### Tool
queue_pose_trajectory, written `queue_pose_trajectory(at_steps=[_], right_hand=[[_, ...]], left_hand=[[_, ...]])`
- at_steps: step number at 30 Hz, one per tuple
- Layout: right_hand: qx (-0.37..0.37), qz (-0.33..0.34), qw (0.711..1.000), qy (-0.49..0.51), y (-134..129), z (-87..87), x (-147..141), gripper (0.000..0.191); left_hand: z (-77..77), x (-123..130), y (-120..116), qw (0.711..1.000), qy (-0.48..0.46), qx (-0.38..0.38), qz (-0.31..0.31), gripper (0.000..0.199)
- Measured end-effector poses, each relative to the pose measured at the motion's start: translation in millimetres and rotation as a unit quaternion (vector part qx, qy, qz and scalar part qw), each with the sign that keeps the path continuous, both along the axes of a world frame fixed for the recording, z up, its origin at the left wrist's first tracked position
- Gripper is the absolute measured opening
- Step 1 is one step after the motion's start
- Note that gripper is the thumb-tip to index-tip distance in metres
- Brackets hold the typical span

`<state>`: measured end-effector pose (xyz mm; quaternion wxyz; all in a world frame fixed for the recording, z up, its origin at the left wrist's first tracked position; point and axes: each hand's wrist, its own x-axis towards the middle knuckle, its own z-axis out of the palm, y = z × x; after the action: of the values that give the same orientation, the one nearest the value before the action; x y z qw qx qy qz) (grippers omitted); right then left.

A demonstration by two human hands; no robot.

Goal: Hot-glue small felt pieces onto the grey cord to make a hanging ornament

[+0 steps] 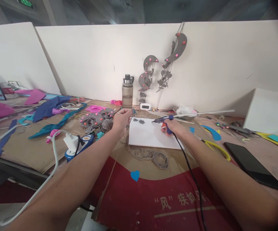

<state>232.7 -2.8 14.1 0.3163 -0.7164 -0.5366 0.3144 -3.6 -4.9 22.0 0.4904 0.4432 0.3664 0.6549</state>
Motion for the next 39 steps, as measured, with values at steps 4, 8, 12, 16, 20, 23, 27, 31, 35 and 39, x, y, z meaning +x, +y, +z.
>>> queue_pose_trajectory(at_steps=[4, 8, 12, 16, 20, 23, 27, 31, 35, 39], right_hand=[[-0.023, -0.001, 0.998, -0.066, 1, 1.8, 8, 0.032], [-0.012, 0.007, 0.985, -0.171, -5, 11.5, 10, 0.032], [0.050, -0.002, 0.946, -0.319, -13, 12.9, 8, 0.034], [0.122, -0.012, 0.925, -0.360, -23, 16.6, 0, 0.026], [0.237, 0.056, 0.947, -0.210, -35, 27.6, -23, 0.023], [0.247, 0.170, 0.951, 0.071, -45, 28.9, -50, 0.025], [0.187, 0.198, 0.907, 0.321, -57, 21.7, -76, 0.033], [0.154, 0.191, 0.878, 0.411, -61, 19.6, -82, 0.033], [0.154, 0.179, 0.876, 0.421, -59, 21.9, -79, 0.022], [0.172, 0.144, 0.890, 0.396, -57, 19.9, -78, 0.017]], left_hand=[[2.3, 6, -8, 0.994, 0.072, 0.073, 0.033, 0.010], [5.5, 9, -15, 0.982, 0.137, 0.112, 0.070, 0.005], [7.5, 11, -21, 0.969, 0.180, 0.135, 0.102, 0.005], [9.5, 12, -24, 0.956, 0.213, 0.161, 0.119, 0.005], [13.0, 14, -30, 0.944, 0.245, 0.193, 0.108, 0.007], [15.0, 19, -35, 0.953, 0.220, 0.180, 0.100, 0.009], [13.9, 23, -39, 0.950, 0.228, 0.191, 0.095, 0.009], [10.3, 22, -37, 0.924, 0.283, 0.243, 0.083, 0.009], [5.2, 24, -35, 0.929, 0.278, 0.230, 0.085, 0.006], [-1.5, 27, -31, 0.948, 0.255, 0.179, 0.066, 0.004]])
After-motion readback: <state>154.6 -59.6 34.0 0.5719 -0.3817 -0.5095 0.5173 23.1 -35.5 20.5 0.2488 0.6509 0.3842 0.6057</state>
